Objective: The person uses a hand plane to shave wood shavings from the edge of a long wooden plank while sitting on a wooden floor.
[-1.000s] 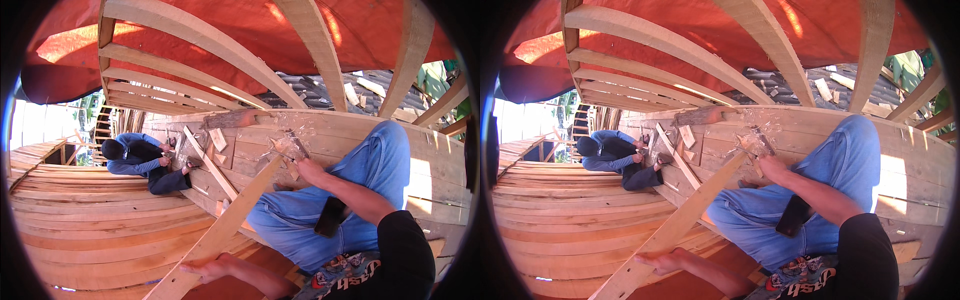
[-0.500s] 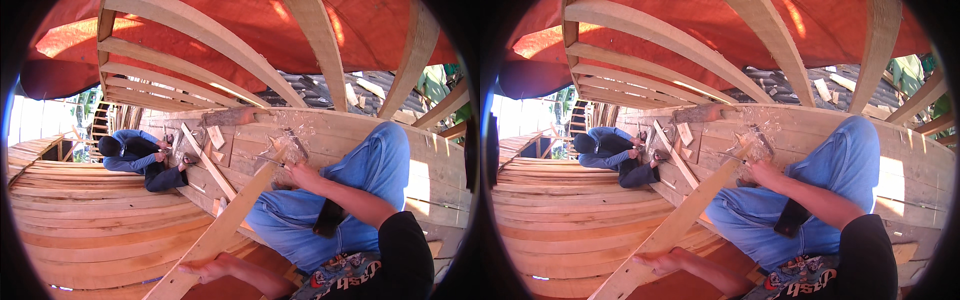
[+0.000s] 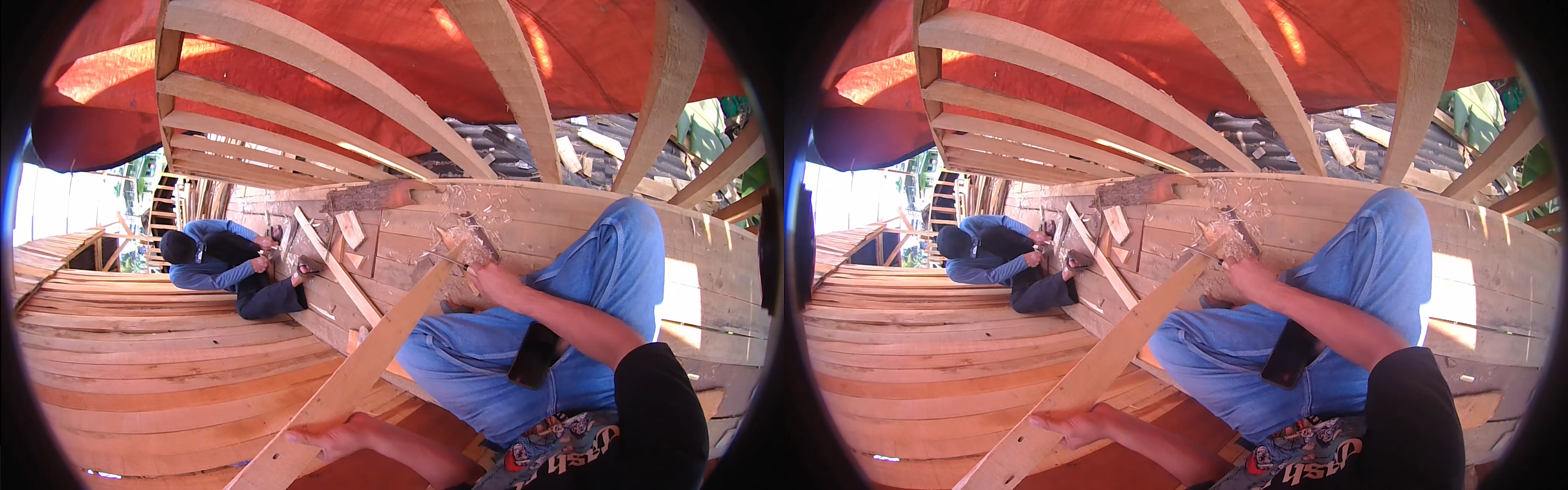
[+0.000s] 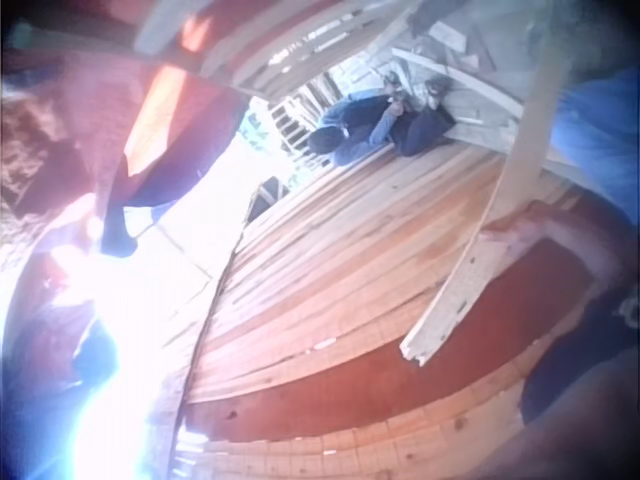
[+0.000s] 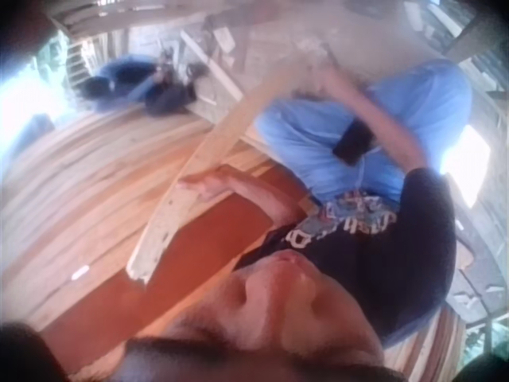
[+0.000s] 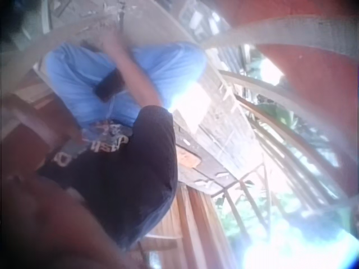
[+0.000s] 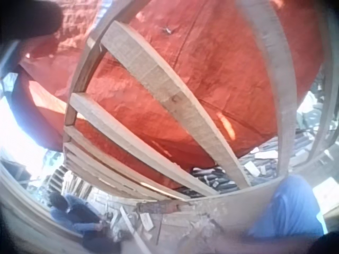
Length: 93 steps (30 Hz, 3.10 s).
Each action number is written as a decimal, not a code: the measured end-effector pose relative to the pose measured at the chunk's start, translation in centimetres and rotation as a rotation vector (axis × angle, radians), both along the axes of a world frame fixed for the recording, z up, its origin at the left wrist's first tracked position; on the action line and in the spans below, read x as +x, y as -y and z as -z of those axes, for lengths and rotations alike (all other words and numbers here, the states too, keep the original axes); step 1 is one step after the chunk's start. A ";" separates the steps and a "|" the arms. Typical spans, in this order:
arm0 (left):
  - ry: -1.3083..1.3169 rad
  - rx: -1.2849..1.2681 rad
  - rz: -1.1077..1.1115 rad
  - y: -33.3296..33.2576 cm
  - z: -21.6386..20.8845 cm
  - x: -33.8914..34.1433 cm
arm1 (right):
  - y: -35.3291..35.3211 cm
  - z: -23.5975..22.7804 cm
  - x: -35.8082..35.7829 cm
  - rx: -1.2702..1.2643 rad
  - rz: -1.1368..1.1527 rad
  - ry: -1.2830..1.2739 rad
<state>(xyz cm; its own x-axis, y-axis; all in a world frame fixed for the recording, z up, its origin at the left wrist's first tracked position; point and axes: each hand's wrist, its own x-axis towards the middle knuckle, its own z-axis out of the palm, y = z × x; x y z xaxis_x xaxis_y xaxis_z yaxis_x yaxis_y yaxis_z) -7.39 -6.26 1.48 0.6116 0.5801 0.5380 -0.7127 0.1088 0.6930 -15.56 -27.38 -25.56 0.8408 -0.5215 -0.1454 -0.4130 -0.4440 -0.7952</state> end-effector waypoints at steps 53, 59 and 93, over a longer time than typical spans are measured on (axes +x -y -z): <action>0.012 -0.013 0.016 3.7 -1.5 -2.2 | 1.4 3.5 -0.2 -0.096 0.118 -0.141; 0.005 -0.012 0.009 4.2 -1.7 -2.7 | 1.7 3.4 -0.6 -0.135 0.112 -0.102; 0.000 -0.006 0.030 2.9 -1.8 -0.7 | 0.7 2.2 0.4 -0.151 0.076 -0.149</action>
<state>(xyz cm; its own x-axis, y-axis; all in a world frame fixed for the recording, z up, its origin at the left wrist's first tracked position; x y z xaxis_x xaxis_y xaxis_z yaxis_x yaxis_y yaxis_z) -8.10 -9.15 3.28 0.6290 0.5646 0.5344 -0.7089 0.1342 0.6925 -15.17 -28.04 -27.73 0.7733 -0.6078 -0.1805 -0.5577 -0.5166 -0.6497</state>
